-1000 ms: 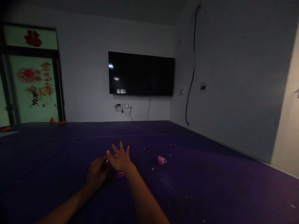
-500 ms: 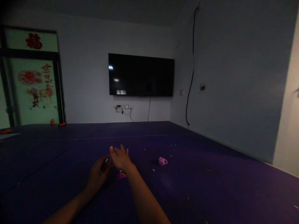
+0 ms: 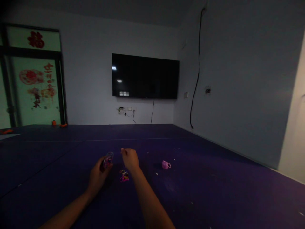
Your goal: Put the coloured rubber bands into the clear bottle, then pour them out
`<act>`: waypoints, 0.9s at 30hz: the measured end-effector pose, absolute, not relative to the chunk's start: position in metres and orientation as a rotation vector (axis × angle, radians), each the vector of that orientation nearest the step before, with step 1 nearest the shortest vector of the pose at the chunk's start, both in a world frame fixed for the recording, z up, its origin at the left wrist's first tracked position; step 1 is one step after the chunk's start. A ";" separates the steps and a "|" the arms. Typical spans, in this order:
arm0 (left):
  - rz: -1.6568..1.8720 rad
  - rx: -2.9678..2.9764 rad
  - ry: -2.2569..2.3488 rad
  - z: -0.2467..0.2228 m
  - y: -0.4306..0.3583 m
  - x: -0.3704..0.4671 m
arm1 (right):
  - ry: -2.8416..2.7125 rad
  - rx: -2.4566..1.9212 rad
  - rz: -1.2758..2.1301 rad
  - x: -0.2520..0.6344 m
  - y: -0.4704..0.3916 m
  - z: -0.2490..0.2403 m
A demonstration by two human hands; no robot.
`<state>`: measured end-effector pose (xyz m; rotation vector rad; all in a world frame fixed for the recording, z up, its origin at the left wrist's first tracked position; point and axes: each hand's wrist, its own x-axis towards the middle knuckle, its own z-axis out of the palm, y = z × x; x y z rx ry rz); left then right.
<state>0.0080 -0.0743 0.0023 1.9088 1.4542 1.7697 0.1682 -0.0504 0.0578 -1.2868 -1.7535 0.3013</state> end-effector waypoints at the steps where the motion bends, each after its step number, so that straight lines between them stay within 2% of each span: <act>1: 1.780 1.892 1.467 0.002 -0.074 0.007 | -1.797 -1.308 0.307 0.169 -0.049 0.048; 6: 1.798 1.871 1.499 0.001 -0.072 0.006 | -1.984 -1.254 0.418 0.170 -0.048 0.005; 12: 1.784 1.875 1.482 0.001 -0.074 0.008 | -2.014 -1.202 0.474 0.171 -0.051 0.001; 17: 1.806 1.863 1.467 0.002 -0.075 0.009 | -1.934 -1.303 0.364 0.176 -0.053 0.003; 27: 1.810 1.863 1.409 -0.002 -0.072 0.010 | -2.182 -1.619 -0.155 0.165 -0.077 0.009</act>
